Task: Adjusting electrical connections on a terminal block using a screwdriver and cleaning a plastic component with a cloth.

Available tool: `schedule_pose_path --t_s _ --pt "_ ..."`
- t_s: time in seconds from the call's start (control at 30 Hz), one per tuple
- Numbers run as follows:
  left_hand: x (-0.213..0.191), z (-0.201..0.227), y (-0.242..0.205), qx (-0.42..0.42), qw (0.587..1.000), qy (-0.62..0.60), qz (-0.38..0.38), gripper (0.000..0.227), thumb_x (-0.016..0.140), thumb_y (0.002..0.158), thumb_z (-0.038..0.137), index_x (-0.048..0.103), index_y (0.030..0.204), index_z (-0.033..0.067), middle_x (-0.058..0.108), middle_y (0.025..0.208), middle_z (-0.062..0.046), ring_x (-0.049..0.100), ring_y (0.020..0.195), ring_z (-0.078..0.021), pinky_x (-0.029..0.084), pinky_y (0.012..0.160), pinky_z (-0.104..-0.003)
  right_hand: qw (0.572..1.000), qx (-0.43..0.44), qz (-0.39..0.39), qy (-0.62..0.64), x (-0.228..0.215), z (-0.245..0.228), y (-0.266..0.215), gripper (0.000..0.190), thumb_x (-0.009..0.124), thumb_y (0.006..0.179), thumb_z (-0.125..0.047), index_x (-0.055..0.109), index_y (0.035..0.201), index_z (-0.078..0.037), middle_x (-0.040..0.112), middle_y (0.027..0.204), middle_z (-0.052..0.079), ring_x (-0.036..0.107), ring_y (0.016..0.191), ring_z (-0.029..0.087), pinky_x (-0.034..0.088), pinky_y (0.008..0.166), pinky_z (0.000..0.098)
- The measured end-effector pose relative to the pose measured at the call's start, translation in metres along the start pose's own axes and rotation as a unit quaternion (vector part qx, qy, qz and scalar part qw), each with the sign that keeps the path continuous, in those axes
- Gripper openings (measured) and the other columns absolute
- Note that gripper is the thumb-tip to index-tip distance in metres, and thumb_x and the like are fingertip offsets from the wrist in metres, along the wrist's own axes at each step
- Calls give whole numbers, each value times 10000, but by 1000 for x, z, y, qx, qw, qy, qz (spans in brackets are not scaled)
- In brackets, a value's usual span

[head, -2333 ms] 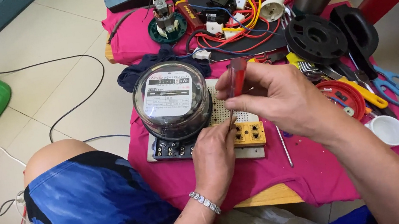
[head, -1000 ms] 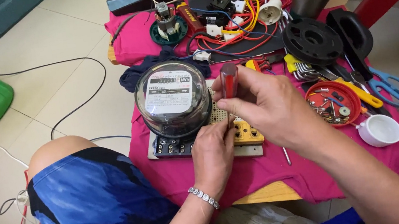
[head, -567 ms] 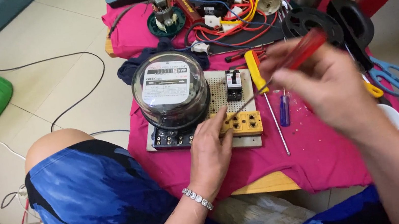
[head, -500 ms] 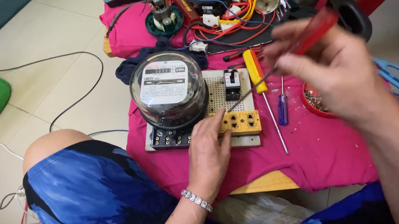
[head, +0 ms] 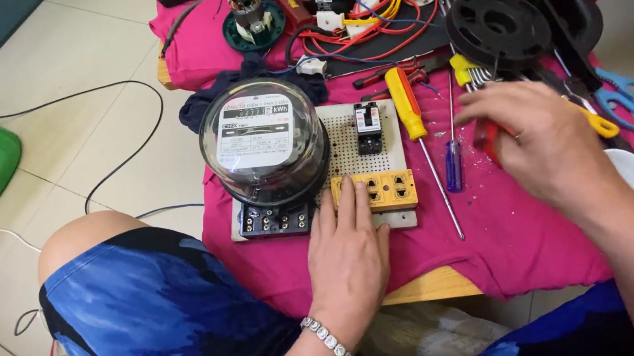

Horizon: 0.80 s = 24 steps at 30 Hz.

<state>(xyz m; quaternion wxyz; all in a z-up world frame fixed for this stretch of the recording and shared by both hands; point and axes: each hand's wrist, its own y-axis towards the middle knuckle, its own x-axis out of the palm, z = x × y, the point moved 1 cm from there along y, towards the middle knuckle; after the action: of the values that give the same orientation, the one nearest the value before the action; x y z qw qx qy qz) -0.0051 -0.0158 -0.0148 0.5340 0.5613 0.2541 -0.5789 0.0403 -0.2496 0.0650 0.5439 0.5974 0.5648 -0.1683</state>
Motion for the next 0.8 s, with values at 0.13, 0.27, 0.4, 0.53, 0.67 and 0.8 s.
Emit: schedule_pose_path --t_s 0.13,0.27,0.4,0.53,0.67,0.8 --pt "3 1 2 -7 1000 13 -9 654 598 938 300 472 1463 -69 462 1547 -245 425 1388 -465 340 1123 -507 999 12 -43 -20 33 31 -16 381 644 730 94 778 1029 -100 728 1269 43 567 1378 303 449 1161 432" --pt "3 4 2 8 1000 -11 9 676 617 907 270 475 1425 -140 470 1509 -318 384 1443 -470 281 1184 -522 997 18 -73 -24 58 41 -26 352 626 749 61 786 960 -171 639 1404 69 440 1493 379 391 1227 485" --pt "8 9 7 28 999 -36 -11 745 660 889 334 433 1510 -9 414 1557 -298 337 1474 -469 220 1222 -523 996 -4 -84 -27 70 48 -32 446 621 657 104 772 973 -172 617 1428 25 431 1505 339 420 1199 454" --pt "13 4 28 61 997 -46 -9 782 728 822 311 450 1505 48 420 1558 -243 331 1471 -471 253 1201 -548 992 -25 -115 -34 75 50 -40 442 617 652 99 767 964 -175 627 1396 61 447 1497 339 440 1170 447" --pt "18 -15 55 76 987 -31 -136 873 859 778 409 484 1521 140 584 1369 -159 485 1358 -386 309 1166 -549 988 0 -156 -21 76 53 -48 398 530 804 34 768 1009 -210 691 1318 73 537 1399 384 473 1131 513" --pt "23 -28 63 104 983 -6 -149 812 857 722 520 568 1420 223 645 1204 -22 606 1186 -259 441 1071 -468 990 41 -134 -20 70 46 -47 331 573 843 -19 772 1009 -225 717 1266 36 583 1368 318 481 1129 484"
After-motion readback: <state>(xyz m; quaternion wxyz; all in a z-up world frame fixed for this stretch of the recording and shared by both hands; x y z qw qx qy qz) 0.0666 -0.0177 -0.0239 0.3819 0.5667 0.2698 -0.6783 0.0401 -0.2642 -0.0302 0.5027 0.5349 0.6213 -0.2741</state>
